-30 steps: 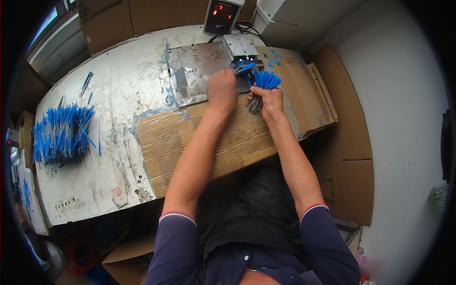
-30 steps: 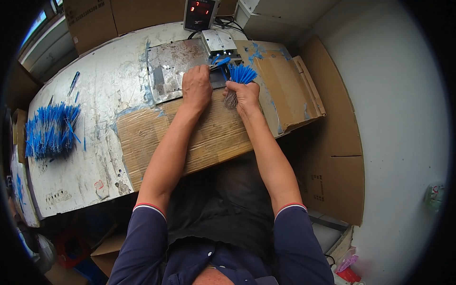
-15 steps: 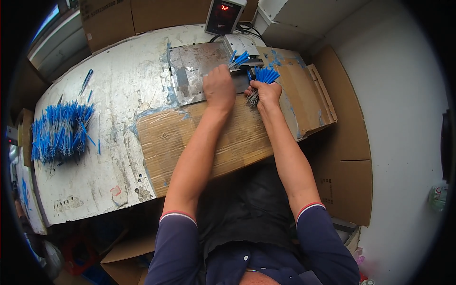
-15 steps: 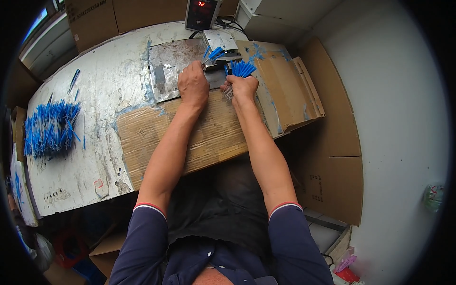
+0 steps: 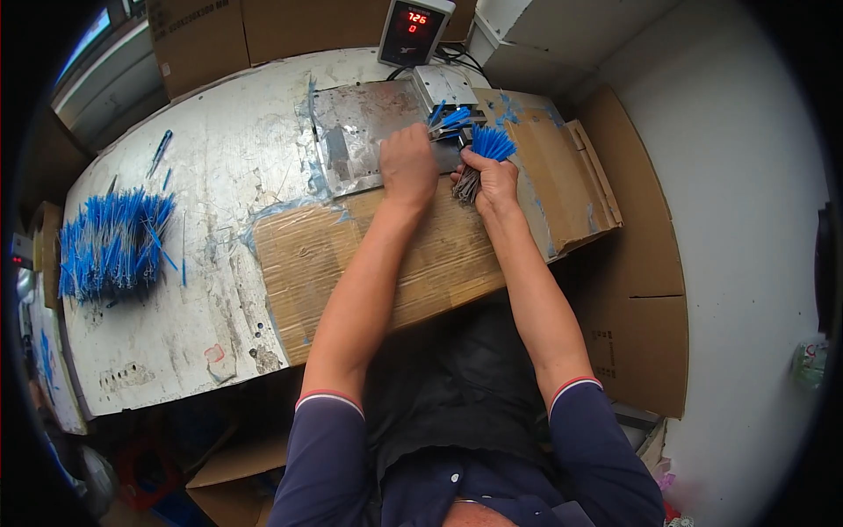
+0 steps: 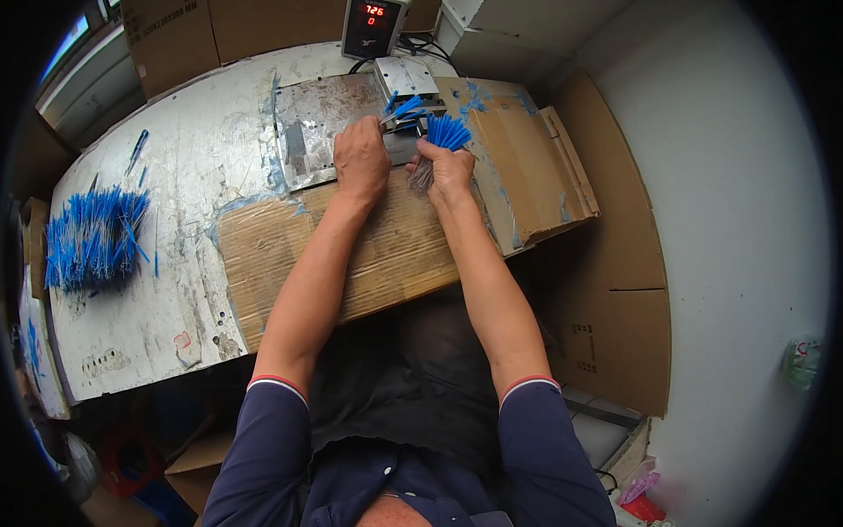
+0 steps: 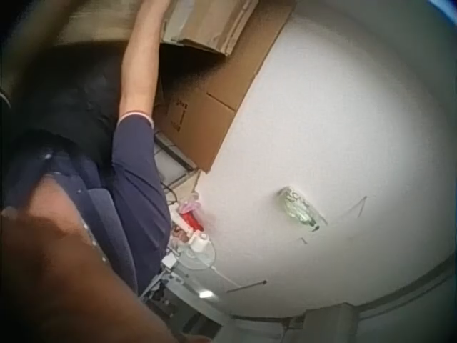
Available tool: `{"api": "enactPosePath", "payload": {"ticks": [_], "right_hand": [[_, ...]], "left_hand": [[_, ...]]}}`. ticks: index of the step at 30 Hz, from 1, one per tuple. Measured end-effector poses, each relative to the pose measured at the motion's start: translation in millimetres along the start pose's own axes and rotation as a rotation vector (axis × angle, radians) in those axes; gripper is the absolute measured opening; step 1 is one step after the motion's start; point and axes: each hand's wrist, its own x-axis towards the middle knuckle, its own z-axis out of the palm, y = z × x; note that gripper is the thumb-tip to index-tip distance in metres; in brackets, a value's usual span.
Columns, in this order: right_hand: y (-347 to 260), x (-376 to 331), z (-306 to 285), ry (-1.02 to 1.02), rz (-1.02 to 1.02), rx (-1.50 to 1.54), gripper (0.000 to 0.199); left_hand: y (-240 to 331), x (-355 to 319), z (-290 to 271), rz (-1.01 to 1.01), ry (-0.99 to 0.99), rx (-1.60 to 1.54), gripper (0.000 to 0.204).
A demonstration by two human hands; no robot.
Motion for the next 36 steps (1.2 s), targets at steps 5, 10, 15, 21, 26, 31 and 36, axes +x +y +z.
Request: {"api": "enactPosePath", "payload": {"ticks": [5,10,15,21,26,31,36], "right_hand": [[2,3,-17,-0.083,-0.071,-0.116,0.017],[-2,-1,-19,-0.119,-0.022,-0.087,0.015],[-3,-4,-21,-0.120,-0.019,-0.081,0.015],[0,1,-20,-0.087,-0.107,-0.161,0.015],[1,5,-5,-0.012,-0.145,-0.241,0.014],[5,15,0,0.037,-0.174,-0.253,0.013],[7,14,5,0.072,-0.204,-0.258,0.013]], "left_hand": [[1,1,1,-0.015,-0.036,-0.010,0.003],[0,0,-2,-0.010,-0.072,0.007,0.005],[6,1,-7,0.057,-0.109,0.107,0.011],[1,0,-1,-0.025,-0.097,0.123,0.011],[-5,2,1,-0.138,-0.015,0.054,0.005],[-1,4,-2,-0.134,0.060,0.016,0.008],[-5,6,0,-0.021,0.213,-0.008,0.006]]}}
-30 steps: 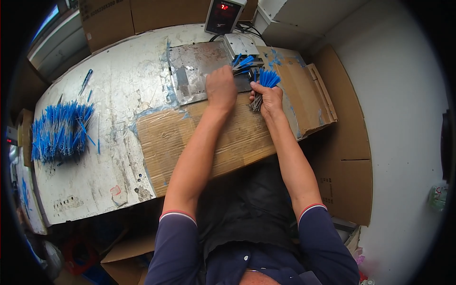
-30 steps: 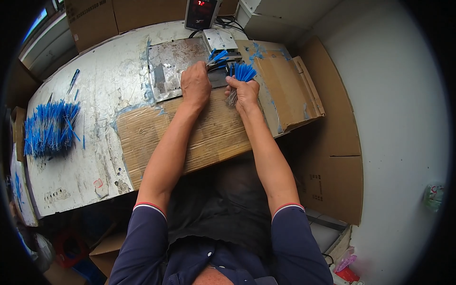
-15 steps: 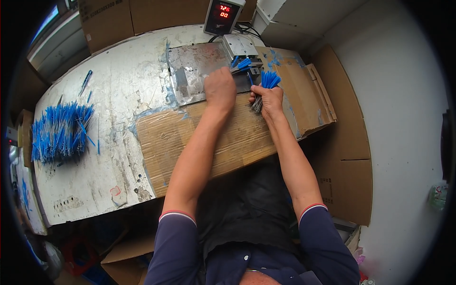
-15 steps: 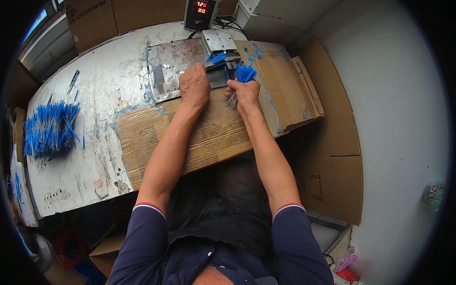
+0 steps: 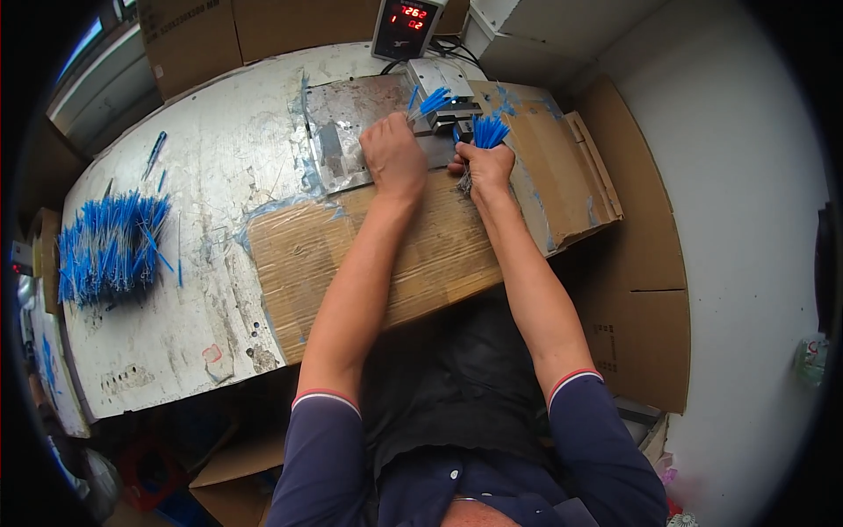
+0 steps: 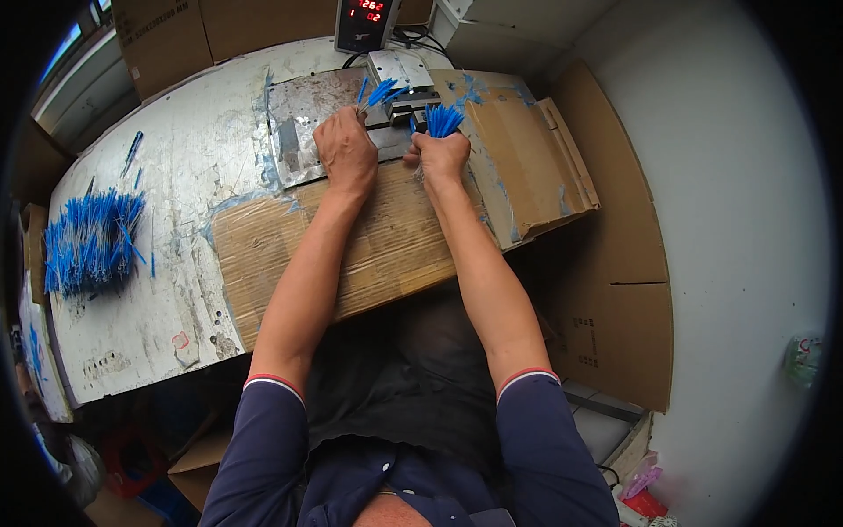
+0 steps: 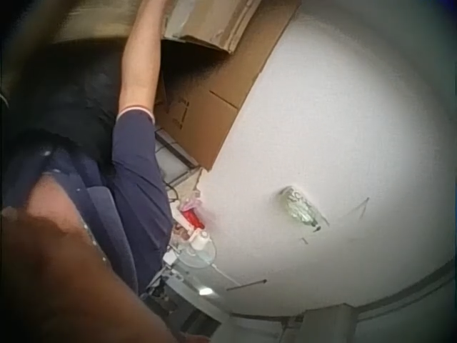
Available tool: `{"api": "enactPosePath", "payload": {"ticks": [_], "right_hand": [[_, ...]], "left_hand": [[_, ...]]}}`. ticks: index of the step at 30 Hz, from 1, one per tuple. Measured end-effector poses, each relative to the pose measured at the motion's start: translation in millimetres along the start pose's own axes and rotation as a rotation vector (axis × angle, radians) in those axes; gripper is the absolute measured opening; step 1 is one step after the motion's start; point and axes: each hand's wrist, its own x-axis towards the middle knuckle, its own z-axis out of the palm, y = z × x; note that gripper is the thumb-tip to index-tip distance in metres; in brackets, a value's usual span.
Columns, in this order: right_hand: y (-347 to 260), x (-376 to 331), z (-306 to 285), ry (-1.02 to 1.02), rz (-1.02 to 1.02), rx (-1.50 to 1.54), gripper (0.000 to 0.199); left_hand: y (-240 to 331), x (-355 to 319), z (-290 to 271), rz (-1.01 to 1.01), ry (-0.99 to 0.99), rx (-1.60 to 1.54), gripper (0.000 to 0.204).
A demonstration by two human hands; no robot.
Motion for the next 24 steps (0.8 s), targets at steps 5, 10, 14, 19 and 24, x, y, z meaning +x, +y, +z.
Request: {"api": "enactPosePath", "payload": {"ticks": [5,10,14,19,24], "right_hand": [[-5,-3,-8,-0.113,0.063,0.097,0.010],[-6,-6,-29,-0.259,0.122,0.260,0.016],[3,-5,-40,-0.288,0.144,0.340,0.027],[6,-5,-40,-0.275,0.098,0.324,0.029],[6,-8,-40,-0.311,0.110,0.179,0.032]], "left_hand": [[-2,-4,4,0.013,-0.064,0.001,0.006],[4,-7,2,-0.020,-0.243,0.018,0.005],[4,-7,1,0.007,-0.260,0.034,0.005],[7,-6,-3,0.010,-0.278,0.023,0.004],[9,-6,-7,0.037,-0.304,0.032,0.006]]}}
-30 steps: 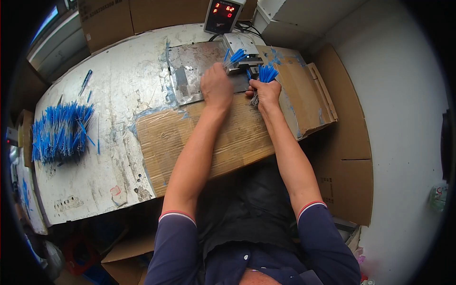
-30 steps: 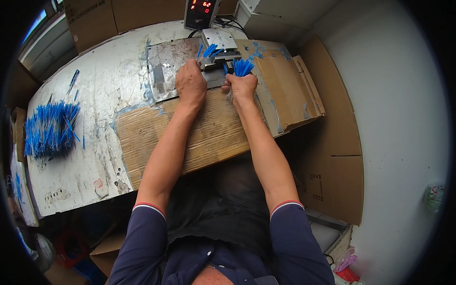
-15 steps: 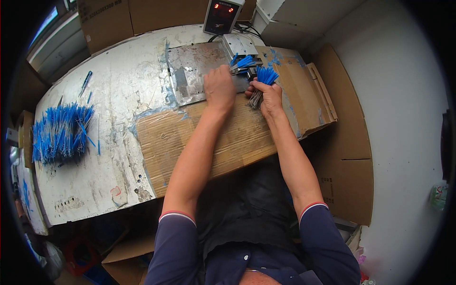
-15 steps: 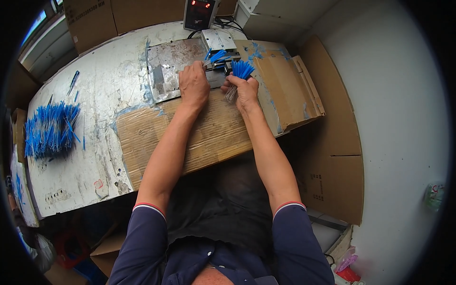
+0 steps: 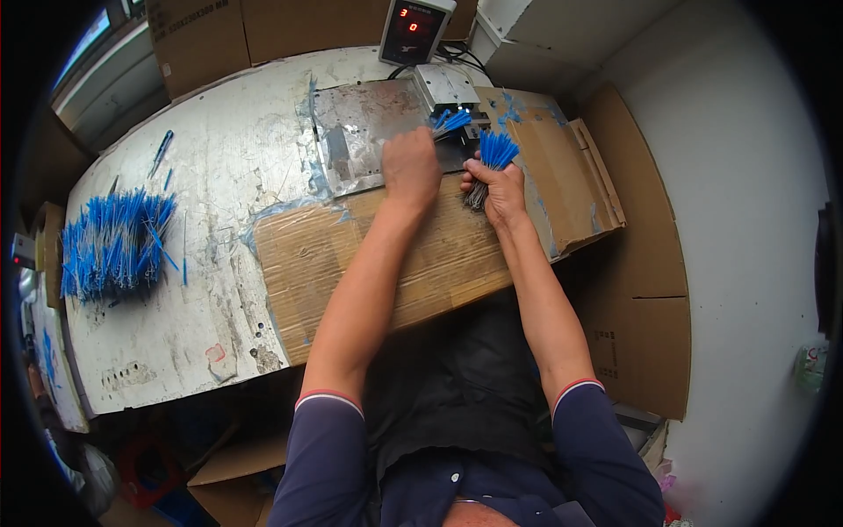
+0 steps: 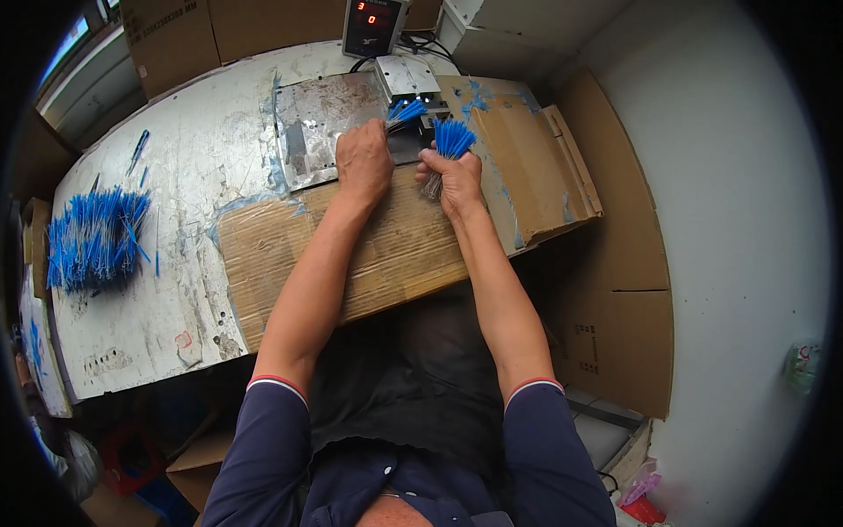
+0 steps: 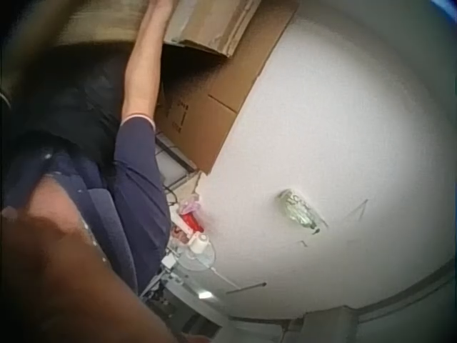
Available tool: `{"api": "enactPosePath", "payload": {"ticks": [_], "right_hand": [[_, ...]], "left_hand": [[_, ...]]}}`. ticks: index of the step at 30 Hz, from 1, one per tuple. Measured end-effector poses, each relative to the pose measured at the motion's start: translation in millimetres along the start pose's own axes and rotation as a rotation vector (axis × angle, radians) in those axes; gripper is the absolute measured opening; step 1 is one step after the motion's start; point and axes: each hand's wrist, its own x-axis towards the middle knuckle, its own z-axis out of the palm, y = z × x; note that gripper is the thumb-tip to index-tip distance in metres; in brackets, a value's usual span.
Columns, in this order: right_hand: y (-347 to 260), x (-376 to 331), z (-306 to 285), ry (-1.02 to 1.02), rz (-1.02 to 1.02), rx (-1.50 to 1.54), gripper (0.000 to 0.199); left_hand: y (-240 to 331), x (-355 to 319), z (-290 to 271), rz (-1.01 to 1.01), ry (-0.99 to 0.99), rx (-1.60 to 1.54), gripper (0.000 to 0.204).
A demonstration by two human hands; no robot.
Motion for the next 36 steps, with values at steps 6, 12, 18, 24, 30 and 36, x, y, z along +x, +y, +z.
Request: {"api": "enactPosePath", "payload": {"ticks": [6,12,18,24,30,36], "right_hand": [[-9,-7,-1,-0.063,0.035,0.126,0.026],[-2,-3,-4,-0.033,-0.030,0.089,0.020],[-8,-1,7,0.069,0.053,0.026,0.010],[-11,-5,9,0.010,-0.006,0.006,0.010],[-15,-9,5,-0.174,0.020,-0.063,0.016],[-13,-15,7,-0.115,-0.008,-0.030,0.018]], "left_hand": [[0,1,0,0.055,0.000,0.011,0.008],[2,0,4,-0.035,0.049,-0.074,0.005],[-3,0,4,-0.183,0.080,-0.151,0.012],[4,1,5,-0.138,0.066,-0.287,0.011],[10,0,8,-0.062,-0.037,-0.516,0.010],[11,1,10,-0.195,-0.058,-0.450,0.010]]}}
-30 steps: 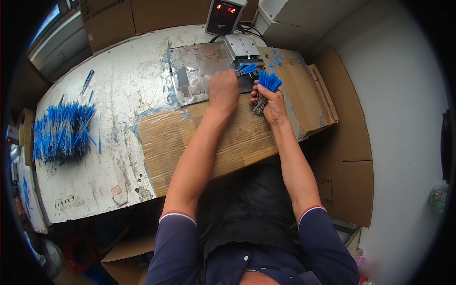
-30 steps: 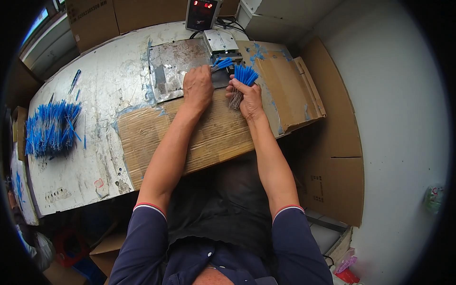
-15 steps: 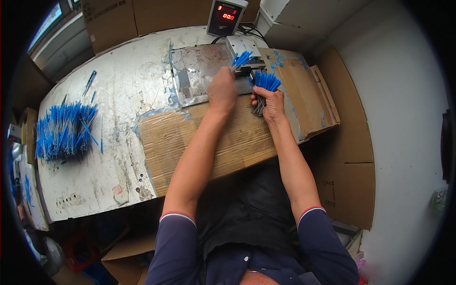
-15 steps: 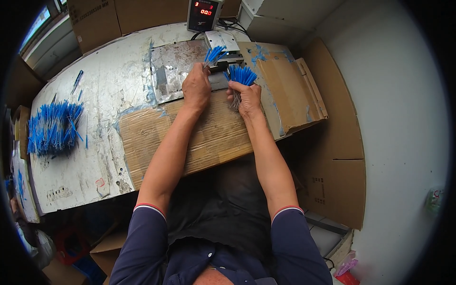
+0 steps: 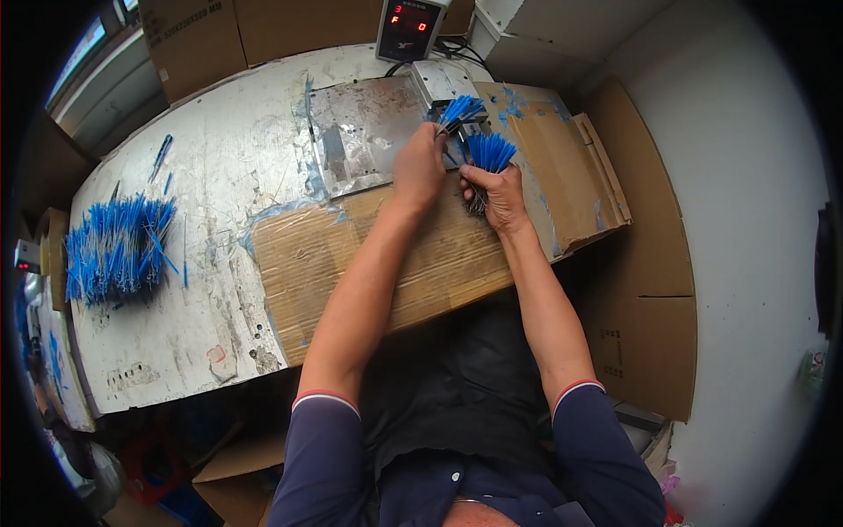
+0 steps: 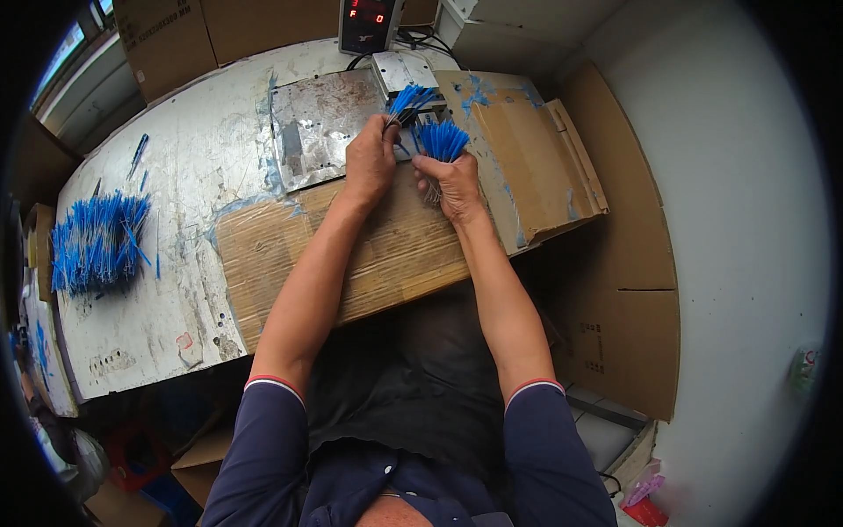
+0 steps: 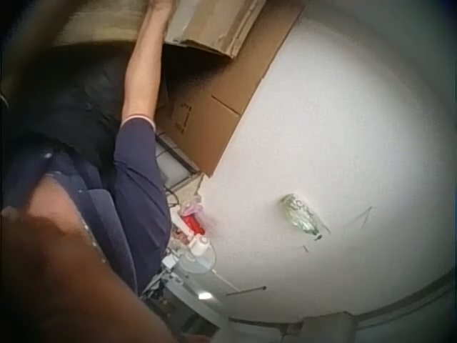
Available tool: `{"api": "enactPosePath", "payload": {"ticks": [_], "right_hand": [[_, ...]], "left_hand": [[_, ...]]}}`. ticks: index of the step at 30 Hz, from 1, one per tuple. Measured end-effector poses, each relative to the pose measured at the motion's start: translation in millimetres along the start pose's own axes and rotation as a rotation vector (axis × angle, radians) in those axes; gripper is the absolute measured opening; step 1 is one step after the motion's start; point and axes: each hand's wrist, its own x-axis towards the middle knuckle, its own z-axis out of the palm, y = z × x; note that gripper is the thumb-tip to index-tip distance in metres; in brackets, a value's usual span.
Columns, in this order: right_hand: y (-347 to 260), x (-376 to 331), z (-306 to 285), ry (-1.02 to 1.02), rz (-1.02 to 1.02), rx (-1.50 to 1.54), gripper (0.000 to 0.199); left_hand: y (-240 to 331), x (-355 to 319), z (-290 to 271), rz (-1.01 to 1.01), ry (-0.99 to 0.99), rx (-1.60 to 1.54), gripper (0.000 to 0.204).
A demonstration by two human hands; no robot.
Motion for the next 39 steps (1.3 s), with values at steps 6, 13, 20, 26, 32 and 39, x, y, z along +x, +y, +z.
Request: {"api": "enactPosePath", "payload": {"ticks": [6,13,20,26,32,39], "right_hand": [[13,9,15,0.252,-0.110,0.029,0.016],[17,27,27,0.451,-0.169,-0.069,0.014],[20,30,29,0.471,-0.177,-0.054,0.009],[16,27,18,0.368,-0.099,0.078,0.012],[11,18,9,0.281,-0.115,0.172,0.016],[13,6,9,0.253,-0.093,0.051,0.014]], "left_hand": [[-6,4,-3,-0.023,0.260,0.014,0.012],[-1,3,-6,-0.055,0.245,0.038,0.014],[-2,5,-6,-0.079,0.306,0.074,0.015],[-2,4,-7,0.077,0.337,0.290,0.012],[-8,2,-6,0.130,0.139,0.371,0.007],[-11,0,-7,0.211,0.060,0.431,0.007]]}}
